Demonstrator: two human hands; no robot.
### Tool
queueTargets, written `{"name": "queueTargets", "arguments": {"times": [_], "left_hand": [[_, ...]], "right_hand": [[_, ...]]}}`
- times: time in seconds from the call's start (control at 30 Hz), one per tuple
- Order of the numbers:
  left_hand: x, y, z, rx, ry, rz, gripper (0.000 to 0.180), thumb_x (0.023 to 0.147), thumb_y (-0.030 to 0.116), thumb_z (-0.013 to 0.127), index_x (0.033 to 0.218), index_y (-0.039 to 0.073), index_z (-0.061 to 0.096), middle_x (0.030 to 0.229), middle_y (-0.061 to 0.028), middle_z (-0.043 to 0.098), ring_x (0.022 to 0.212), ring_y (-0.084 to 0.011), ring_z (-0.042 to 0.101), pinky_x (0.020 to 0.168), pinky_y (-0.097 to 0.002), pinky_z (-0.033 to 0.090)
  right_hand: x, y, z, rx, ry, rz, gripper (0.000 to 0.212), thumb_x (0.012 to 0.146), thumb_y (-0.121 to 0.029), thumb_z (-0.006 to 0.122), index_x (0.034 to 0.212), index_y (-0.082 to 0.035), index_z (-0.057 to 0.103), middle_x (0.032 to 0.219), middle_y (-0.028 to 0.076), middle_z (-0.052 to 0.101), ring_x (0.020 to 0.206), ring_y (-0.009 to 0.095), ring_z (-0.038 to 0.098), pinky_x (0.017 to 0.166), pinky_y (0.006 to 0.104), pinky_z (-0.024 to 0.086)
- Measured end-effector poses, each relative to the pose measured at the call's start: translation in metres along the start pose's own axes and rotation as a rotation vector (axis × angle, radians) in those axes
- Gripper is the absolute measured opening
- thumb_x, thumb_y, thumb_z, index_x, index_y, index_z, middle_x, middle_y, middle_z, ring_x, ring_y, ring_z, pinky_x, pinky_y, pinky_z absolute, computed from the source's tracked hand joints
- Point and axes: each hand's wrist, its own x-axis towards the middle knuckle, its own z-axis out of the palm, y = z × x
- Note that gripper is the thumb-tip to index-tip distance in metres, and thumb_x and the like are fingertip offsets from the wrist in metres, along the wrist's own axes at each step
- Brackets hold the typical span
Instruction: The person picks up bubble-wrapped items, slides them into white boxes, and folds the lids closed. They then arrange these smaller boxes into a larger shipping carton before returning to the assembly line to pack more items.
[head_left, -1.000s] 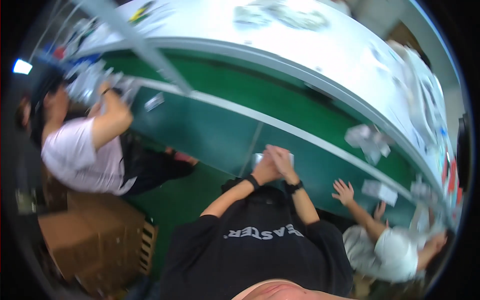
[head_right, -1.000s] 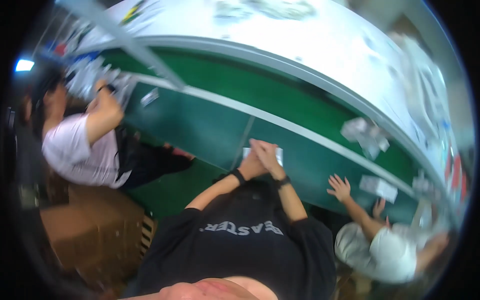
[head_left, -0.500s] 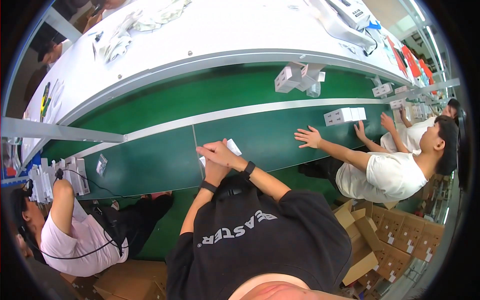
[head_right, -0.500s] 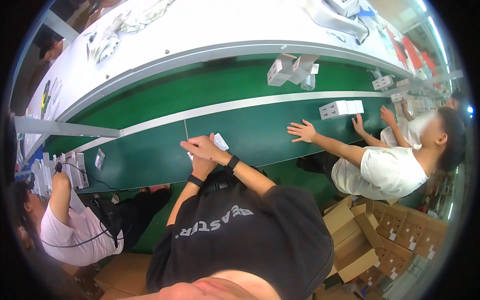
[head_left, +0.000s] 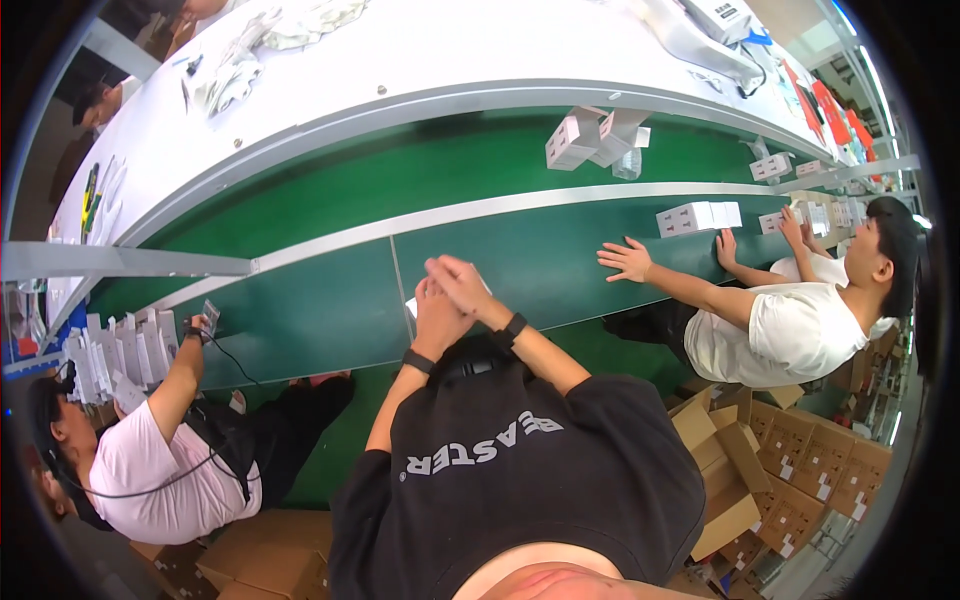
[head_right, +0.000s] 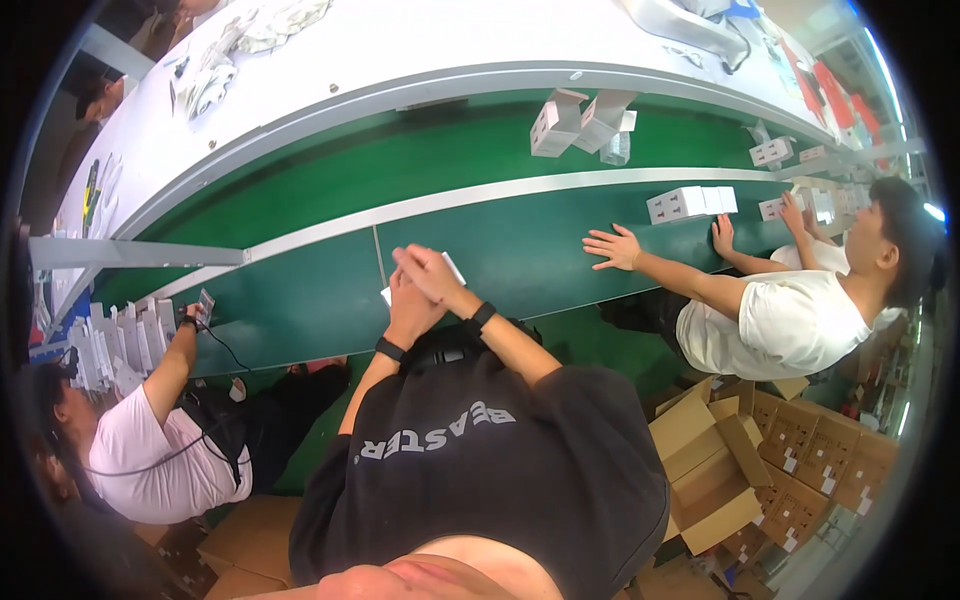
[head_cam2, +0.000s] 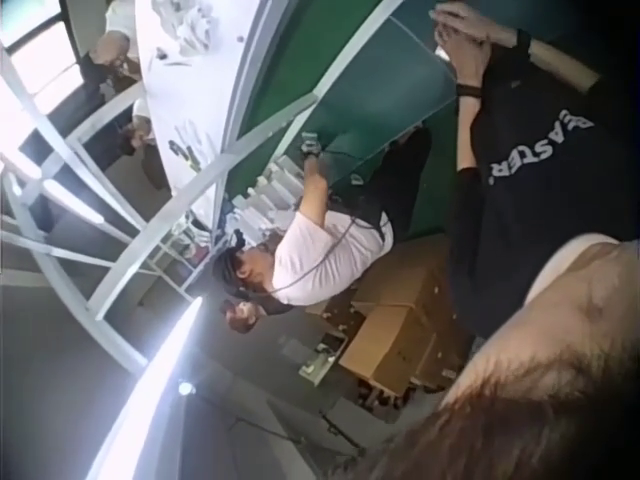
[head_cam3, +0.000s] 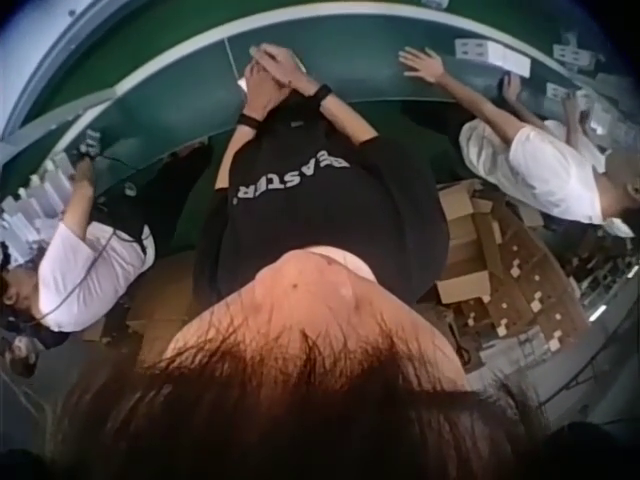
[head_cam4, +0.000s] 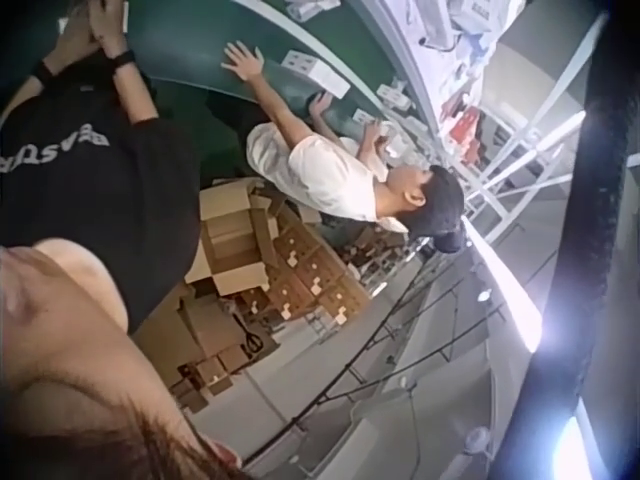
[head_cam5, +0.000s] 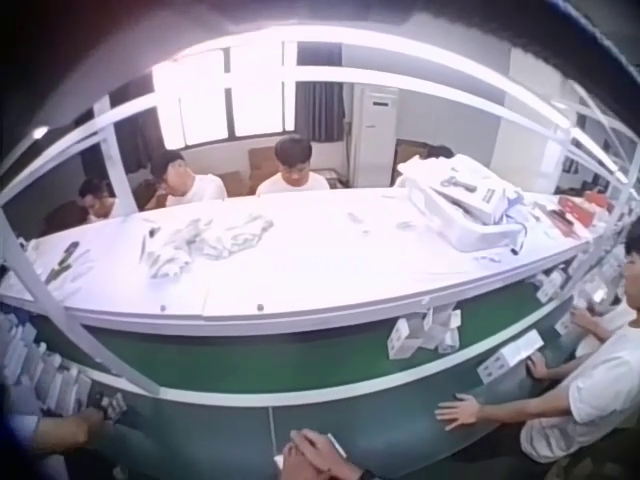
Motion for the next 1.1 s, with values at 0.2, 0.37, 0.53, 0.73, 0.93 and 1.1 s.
{"name": "queueTargets", "arguments": {"times": [0.2, 0.37, 0.53, 0.73, 0.93, 1.1], "left_hand": [[-0.004, -0.022, 0.01, -0.36, 0.254, -0.102, 0.058, 0.088, 0.021, 0.064, 0.14, 0.004, 0.044, 0.126, -0.016, 0.055, 0.124, -0.0302, 0.051, 0.098, -0.0382, 0.042], [-0.009, -0.028, -0.023, -1.24, 0.505, -0.62, 0.021, 0.098, 0.019, 0.053, 0.113, 0.004, 0.052, 0.094, -0.0086, 0.057, 0.086, -0.0185, 0.056, 0.074, -0.0278, 0.044], [-0.012, -0.039, -0.039, -1.894, 0.491, -0.67, 0.034, 0.102, 0.027, 0.047, 0.074, 0.009, 0.045, 0.06, 0.001, 0.038, 0.052, -0.0098, 0.034, 0.049, -0.0279, 0.029], [-0.025, -0.034, -0.044, -1.688, 0.439, -0.603, 0.041, 0.102, 0.025, 0.046, 0.063, 0.013, 0.037, 0.058, 0.0043, 0.034, 0.051, -0.0082, 0.03, 0.047, -0.028, 0.023], [-0.017, -0.036, 0.031, -1.098, 0.214, -0.524, 0.03, 0.099, 0.025, 0.056, 0.088, 0.0, 0.067, 0.077, 0.0007, 0.064, 0.072, -0.0065, 0.055, 0.063, -0.0273, 0.047], [-0.027, -0.022, 0.014, -1.117, 0.14, -0.639, 0.035, 0.098, 0.024, 0.054, 0.073, -0.001, 0.056, 0.064, -0.0009, 0.056, 0.064, -0.0072, 0.052, 0.059, -0.0288, 0.045]], "right_hand": [[-0.016, -0.02, -0.034, 0.167, 0.206, 0.097, 0.036, 0.102, -0.034, 0.053, 0.079, -0.006, 0.058, 0.067, -0.002, 0.053, 0.06, 0.004, 0.046, 0.053, 0.0212, 0.035], [-0.019, -0.019, -0.04, 0.361, 0.155, 0.172, 0.035, 0.101, -0.033, 0.054, 0.076, -0.009, 0.055, 0.063, -0.005, 0.046, 0.053, 0.003, 0.035, 0.049, 0.0209, 0.025], [-0.008, -0.001, -0.019, 0.062, 0.032, 0.112, 0.042, 0.101, -0.034, 0.056, 0.069, -0.007, 0.054, 0.058, -0.005, 0.042, 0.052, 0.003, 0.033, 0.046, 0.0249, 0.025], [-0.002, 0.017, 0.009, -0.414, -0.062, 0.12, 0.04, 0.1, -0.031, 0.057, 0.075, 0.0, 0.059, 0.062, -0.004, 0.049, 0.06, 0.004, 0.04, 0.051, 0.0274, 0.034], [-0.019, 0.035, -0.017, -0.228, 0.177, 0.104, 0.029, 0.099, -0.026, 0.059, 0.095, -0.001, 0.073, 0.071, -0.004, 0.058, 0.066, 0.006, 0.049, 0.057, 0.0251, 0.04], [-0.02, 0.034, -0.028, -0.285, 0.044, 0.026, 0.042, 0.101, -0.027, 0.055, 0.066, -0.005, 0.052, 0.062, -0.005, 0.042, 0.061, 0.005, 0.036, 0.052, 0.0262, 0.029]]}}
